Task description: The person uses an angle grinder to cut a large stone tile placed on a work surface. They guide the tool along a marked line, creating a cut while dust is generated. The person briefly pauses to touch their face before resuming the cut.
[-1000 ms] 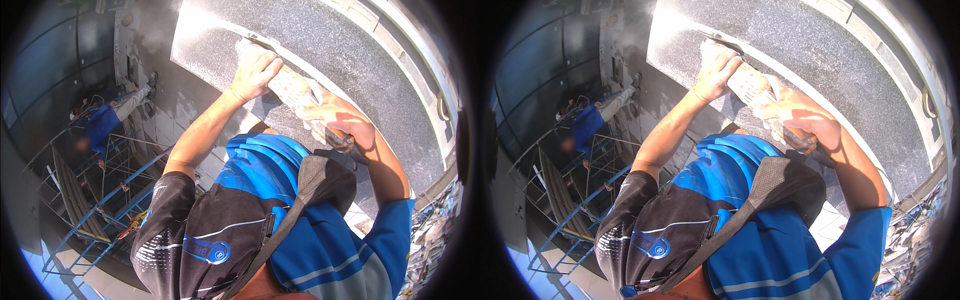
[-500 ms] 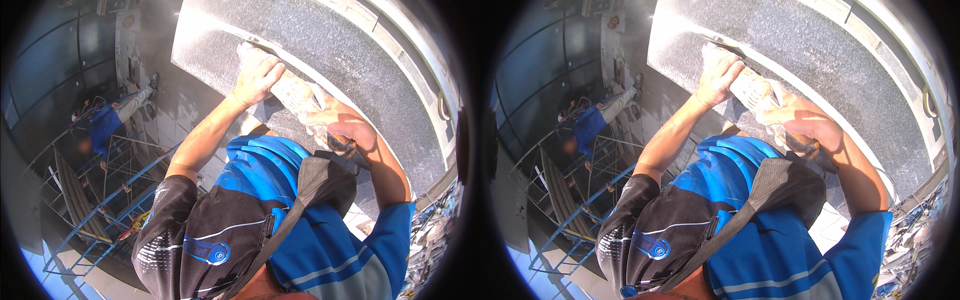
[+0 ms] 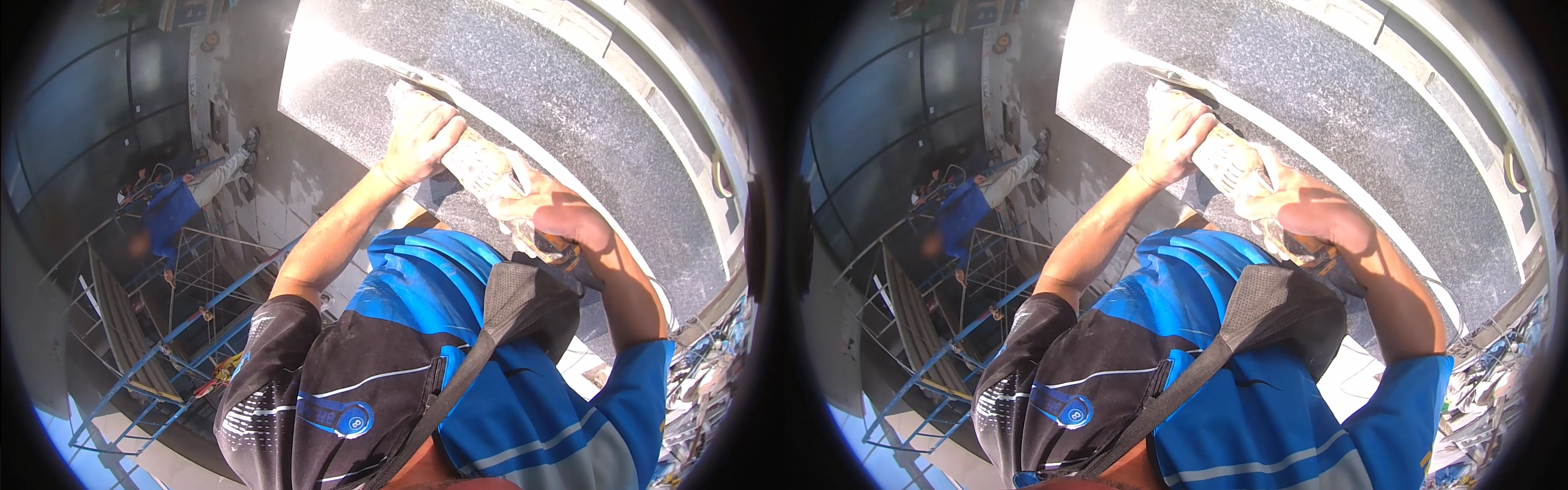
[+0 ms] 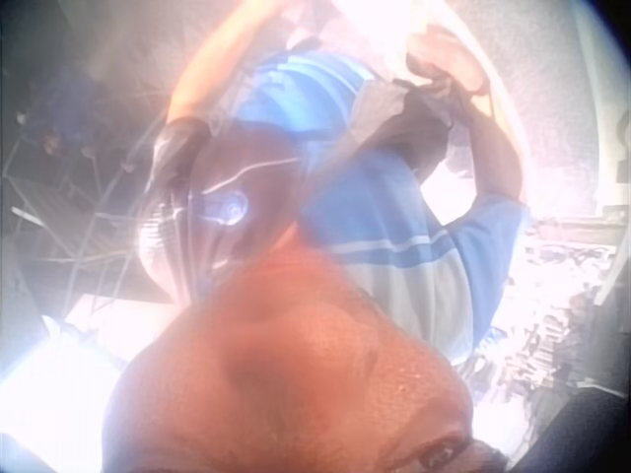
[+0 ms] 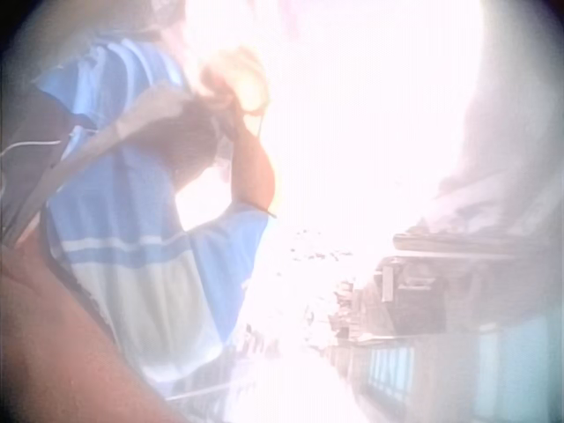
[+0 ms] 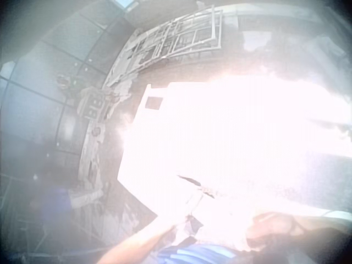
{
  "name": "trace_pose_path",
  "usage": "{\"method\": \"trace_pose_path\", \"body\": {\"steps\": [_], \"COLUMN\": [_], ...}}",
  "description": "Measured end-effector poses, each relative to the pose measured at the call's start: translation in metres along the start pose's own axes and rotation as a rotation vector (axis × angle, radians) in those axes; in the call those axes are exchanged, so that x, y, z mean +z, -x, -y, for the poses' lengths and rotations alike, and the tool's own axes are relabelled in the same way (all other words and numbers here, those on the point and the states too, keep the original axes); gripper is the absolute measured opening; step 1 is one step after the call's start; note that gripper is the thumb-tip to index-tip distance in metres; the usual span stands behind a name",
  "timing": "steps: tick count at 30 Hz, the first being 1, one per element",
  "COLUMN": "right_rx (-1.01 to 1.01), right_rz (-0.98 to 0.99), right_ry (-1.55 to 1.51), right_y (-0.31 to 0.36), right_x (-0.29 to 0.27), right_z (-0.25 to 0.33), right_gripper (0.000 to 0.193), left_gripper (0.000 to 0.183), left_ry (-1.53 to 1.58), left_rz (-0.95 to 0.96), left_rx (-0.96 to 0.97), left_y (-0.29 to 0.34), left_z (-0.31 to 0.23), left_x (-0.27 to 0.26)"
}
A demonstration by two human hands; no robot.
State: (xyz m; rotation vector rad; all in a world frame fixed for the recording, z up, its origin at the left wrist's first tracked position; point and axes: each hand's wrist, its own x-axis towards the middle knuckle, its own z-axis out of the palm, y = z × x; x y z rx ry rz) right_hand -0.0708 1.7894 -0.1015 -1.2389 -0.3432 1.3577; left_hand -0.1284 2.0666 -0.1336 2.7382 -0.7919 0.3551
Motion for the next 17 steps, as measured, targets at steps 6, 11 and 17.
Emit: {"method": "trace_pose_path", "body": {"steps": [6, 11, 17], "right_rx": [0.058, 0.153, 0.156], "right_rz": [-0.037, -0.039, -0.053], "right_ry": [0.134, 0.194, 0.331], "right_y": [-0.007, -0.002, -0.009], "right_x": [0.003, 0.001, 0.0], "right_z": [-0.008, 0.004, -0.016], "right_gripper": [0.088, 0.091, 0.096], "left_gripper": [0.046, 0.049, 0.054], "left_ry": [0.017, 0.017, 0.018], "left_rz": [-0.014, -0.011, -0.021], "left_rx": [0.014, 0.009, -0.01], "left_y": [-0.007, -0.003, 0.003], "left_z": [-0.005, -0.008, -0.008], "left_x": [-0.004, -0.002, 0.004]}}
